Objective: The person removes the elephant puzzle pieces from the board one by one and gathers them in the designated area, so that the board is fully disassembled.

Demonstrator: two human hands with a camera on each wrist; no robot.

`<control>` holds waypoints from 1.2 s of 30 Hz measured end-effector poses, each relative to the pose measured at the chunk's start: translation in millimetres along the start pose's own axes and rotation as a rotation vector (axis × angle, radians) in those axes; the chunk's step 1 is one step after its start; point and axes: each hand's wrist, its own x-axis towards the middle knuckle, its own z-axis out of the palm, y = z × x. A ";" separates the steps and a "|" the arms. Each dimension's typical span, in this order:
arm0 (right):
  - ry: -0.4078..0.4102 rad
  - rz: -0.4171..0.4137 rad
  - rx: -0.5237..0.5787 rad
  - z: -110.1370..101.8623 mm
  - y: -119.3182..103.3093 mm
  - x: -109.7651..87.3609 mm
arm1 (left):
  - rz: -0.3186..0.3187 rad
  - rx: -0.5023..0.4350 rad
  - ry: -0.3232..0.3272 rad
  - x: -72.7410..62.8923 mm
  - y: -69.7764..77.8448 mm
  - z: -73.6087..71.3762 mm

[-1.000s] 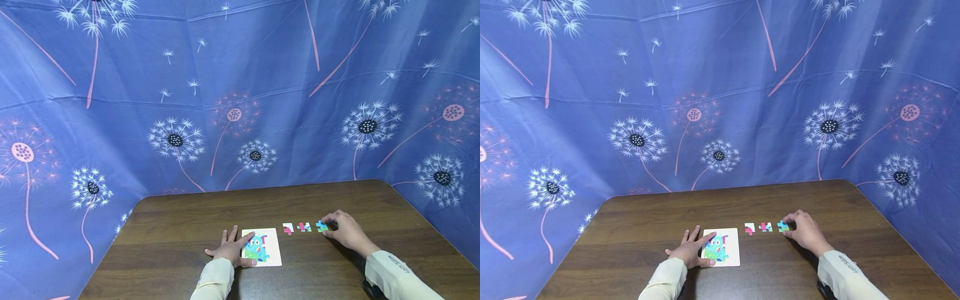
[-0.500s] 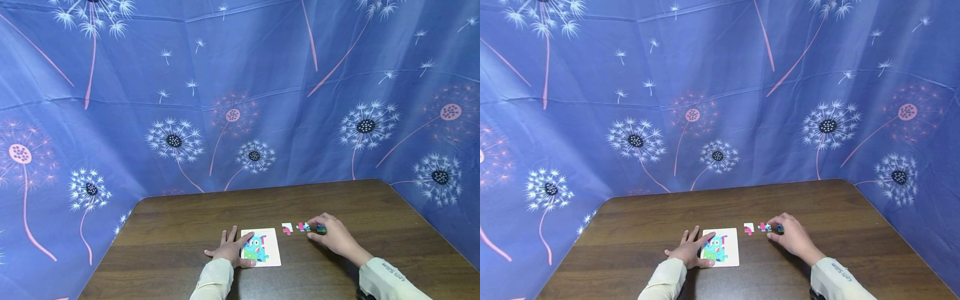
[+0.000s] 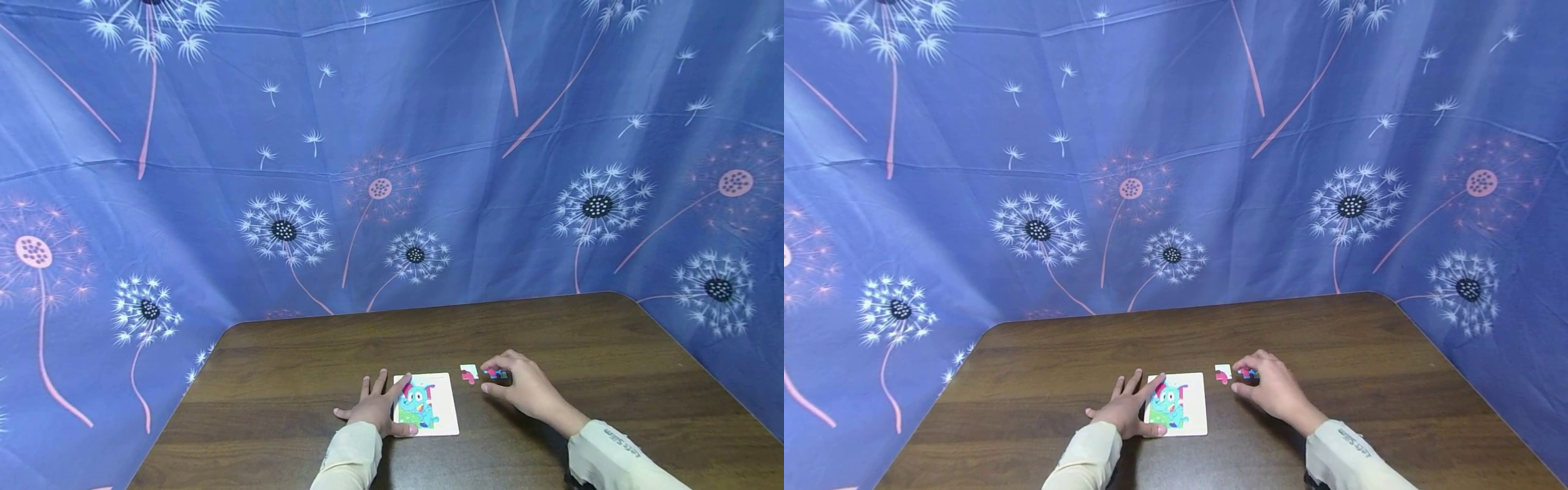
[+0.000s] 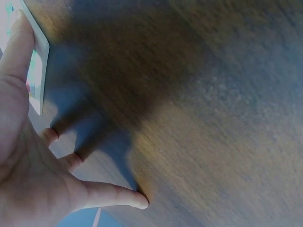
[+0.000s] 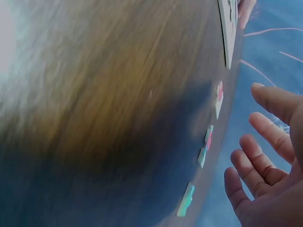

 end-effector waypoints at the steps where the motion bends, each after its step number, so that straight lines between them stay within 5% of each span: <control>1: 0.002 0.002 0.006 1.1 -1.0 0.4 | 0.001 0.000 0.002 0.1 -0.1 0.1; 36: -0.033 0.112 0.006 48.4 -54.3 12.9 | -0.015 -0.004 0.001 2.5 -1.0 1.3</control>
